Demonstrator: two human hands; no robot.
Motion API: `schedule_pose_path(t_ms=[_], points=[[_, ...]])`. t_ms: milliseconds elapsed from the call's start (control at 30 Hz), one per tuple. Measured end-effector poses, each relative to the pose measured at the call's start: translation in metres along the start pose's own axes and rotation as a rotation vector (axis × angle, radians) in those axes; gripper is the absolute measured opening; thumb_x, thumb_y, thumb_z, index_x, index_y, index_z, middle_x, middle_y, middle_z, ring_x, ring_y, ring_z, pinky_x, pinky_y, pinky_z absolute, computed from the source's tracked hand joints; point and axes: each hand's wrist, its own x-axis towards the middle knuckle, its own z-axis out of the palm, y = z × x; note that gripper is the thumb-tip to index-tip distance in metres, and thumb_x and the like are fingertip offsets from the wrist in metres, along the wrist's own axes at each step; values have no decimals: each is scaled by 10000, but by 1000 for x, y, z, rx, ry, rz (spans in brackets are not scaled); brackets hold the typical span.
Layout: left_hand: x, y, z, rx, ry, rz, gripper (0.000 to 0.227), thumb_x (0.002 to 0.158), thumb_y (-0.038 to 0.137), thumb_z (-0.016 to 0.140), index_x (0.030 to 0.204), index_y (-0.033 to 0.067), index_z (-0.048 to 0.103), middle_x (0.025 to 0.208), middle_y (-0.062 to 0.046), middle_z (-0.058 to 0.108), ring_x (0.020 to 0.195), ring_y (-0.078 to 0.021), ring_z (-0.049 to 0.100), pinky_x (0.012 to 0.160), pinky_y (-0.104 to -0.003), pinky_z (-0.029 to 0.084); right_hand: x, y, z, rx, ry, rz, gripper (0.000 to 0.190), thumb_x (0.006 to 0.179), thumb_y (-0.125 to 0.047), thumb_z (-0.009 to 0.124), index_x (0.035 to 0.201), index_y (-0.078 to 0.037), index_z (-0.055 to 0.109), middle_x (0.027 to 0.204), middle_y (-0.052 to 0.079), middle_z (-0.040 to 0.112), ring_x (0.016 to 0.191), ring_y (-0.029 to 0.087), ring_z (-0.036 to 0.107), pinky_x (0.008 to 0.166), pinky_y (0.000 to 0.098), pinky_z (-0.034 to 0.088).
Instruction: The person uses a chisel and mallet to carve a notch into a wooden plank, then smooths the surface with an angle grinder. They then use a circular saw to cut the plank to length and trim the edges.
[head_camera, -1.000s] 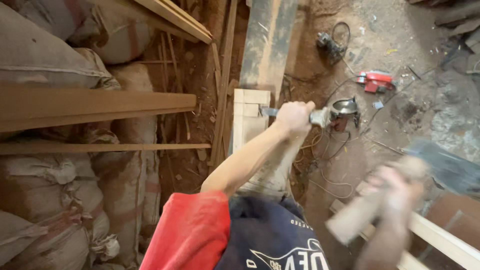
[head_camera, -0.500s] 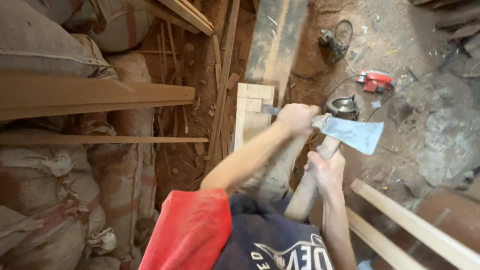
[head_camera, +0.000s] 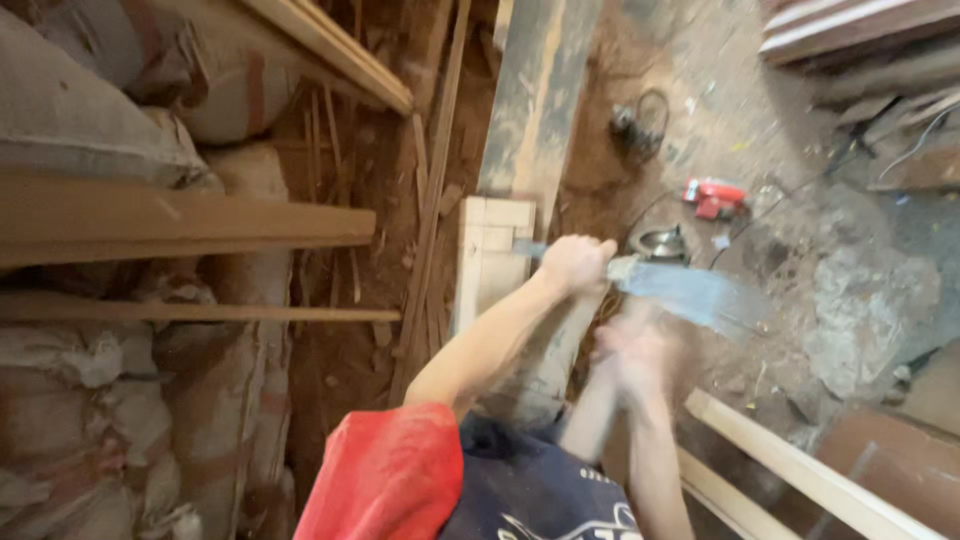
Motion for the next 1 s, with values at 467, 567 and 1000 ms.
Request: schedule_pose_path(t_ms=[467, 567, 1000], points=[[-10, 4, -18, 9, -156, -56, 274, 754, 308, 699, 930, 102, 656, 824, -173, 740, 765, -381, 732, 662, -510, 582, -9, 3, -14, 79, -4, 25, 155, 814, -68, 687, 962, -48, 644, 662, 88, 630, 506, 232, 605, 444, 374, 507], [-5, -9, -9, 4, -286, -87, 281, 751, 314, 691, 971, 139, 702, 856, -172, 750, 791, -369, 740, 688, -501, 585, 1, 23, -7, -25, -110, 126, 153, 831, -69, 671, 970, -28, 620, 658, 101, 608, 498, 244, 589, 429, 387, 493], [-76, -30, -80, 116, -58, -540, 261, 908, 283, 651, 1072, 79, 663, 963, -158, 760, 874, -329, 754, 727, -473, 596, 20, 66, -39, 78, -51, 244, 159, 860, -90, 665, 987, -34, 588, 749, 87, 597, 567, 200, 601, 456, 339, 493]])
